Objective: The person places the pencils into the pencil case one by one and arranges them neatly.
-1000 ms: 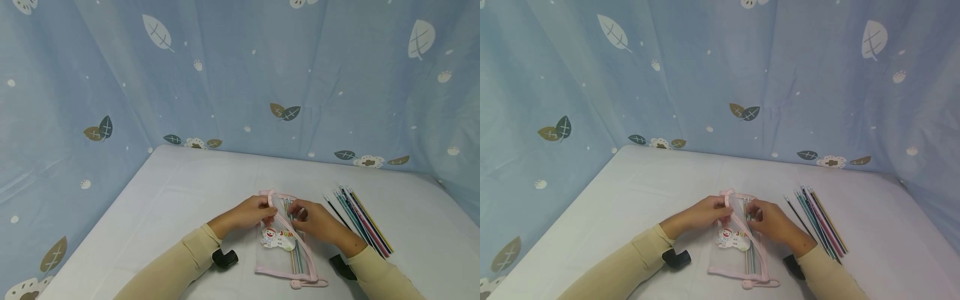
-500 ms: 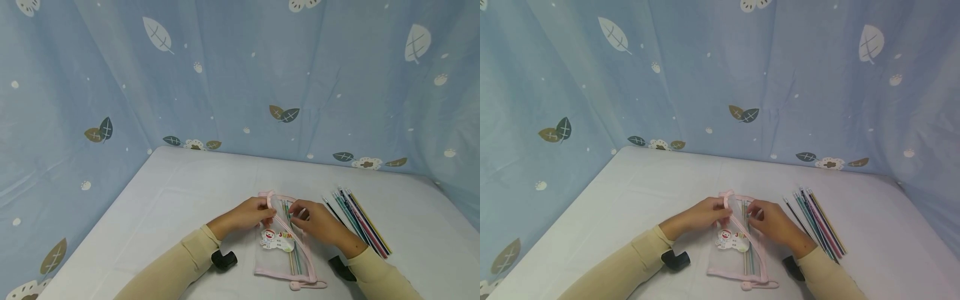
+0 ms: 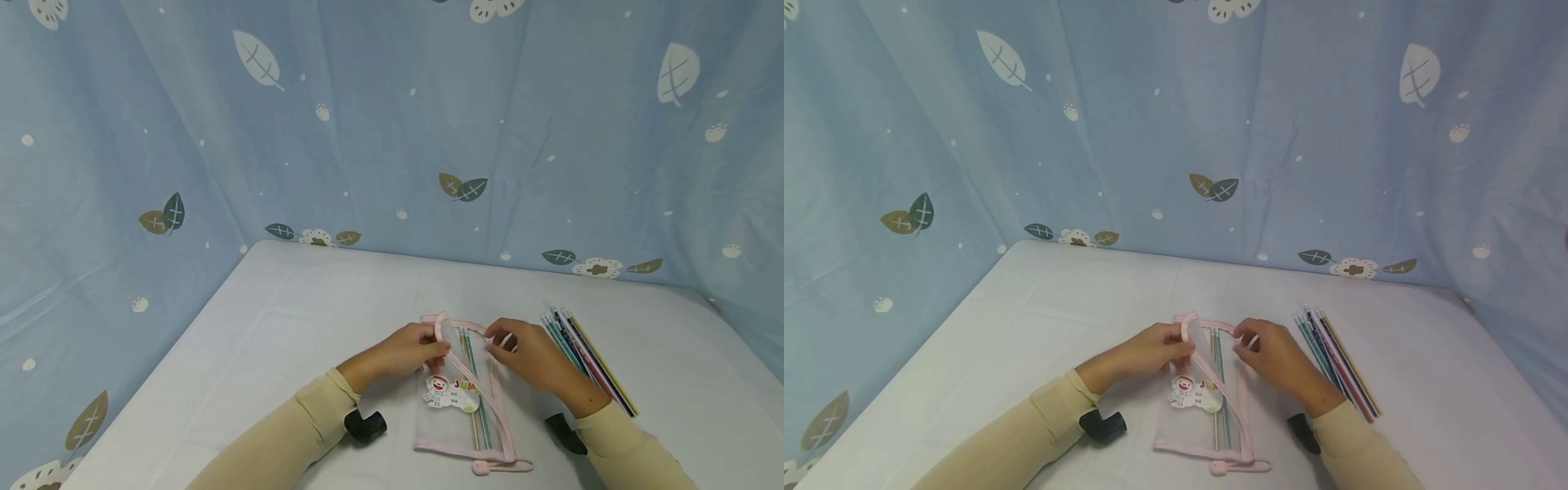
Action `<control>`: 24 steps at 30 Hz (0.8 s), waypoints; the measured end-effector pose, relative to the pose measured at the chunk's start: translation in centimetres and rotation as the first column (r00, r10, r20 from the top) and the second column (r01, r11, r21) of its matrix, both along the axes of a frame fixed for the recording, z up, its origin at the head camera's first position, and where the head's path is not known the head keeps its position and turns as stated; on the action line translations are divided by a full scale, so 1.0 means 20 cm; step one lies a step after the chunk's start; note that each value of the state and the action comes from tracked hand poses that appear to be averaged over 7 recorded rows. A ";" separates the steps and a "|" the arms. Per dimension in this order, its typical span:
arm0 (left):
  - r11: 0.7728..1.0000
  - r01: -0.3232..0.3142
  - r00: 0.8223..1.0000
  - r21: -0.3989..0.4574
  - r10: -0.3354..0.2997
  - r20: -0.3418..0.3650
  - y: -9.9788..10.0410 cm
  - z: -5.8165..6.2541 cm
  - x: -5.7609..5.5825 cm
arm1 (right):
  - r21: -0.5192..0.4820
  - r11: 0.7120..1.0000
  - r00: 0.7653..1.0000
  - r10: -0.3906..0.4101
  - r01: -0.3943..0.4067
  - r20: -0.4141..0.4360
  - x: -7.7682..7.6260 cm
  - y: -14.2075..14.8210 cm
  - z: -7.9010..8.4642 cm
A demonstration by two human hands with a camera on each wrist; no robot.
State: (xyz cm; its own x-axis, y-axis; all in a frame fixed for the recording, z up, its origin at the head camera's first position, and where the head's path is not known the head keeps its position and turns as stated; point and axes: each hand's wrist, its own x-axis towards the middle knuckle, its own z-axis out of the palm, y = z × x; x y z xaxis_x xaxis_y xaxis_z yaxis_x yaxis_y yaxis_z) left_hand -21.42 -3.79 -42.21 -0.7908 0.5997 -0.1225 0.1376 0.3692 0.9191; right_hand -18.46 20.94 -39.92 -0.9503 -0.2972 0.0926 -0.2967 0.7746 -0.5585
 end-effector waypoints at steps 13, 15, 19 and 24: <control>1.000 0.006 1.000 0.002 -0.006 -0.011 0.00 -0.01 0.00 | 0.076 0.995 0.994 -0.064 0.071 -0.094 -0.04 0.07 -0.01; 1.000 0.005 1.000 0.001 -0.005 -0.011 0.00 -0.01 0.00 | 0.089 0.992 0.992 -0.076 0.085 -0.102 -0.04 0.08 -0.02; 1.000 0.005 1.000 0.007 -0.005 -0.011 0.00 -0.02 0.00 | 0.103 0.989 0.988 -0.092 0.105 -0.120 -0.04 0.11 -0.02; 1.000 0.002 1.000 0.020 -0.002 -0.002 0.00 -0.02 0.01 | 0.099 0.988 0.987 -0.103 0.115 -0.122 -0.05 0.14 -0.02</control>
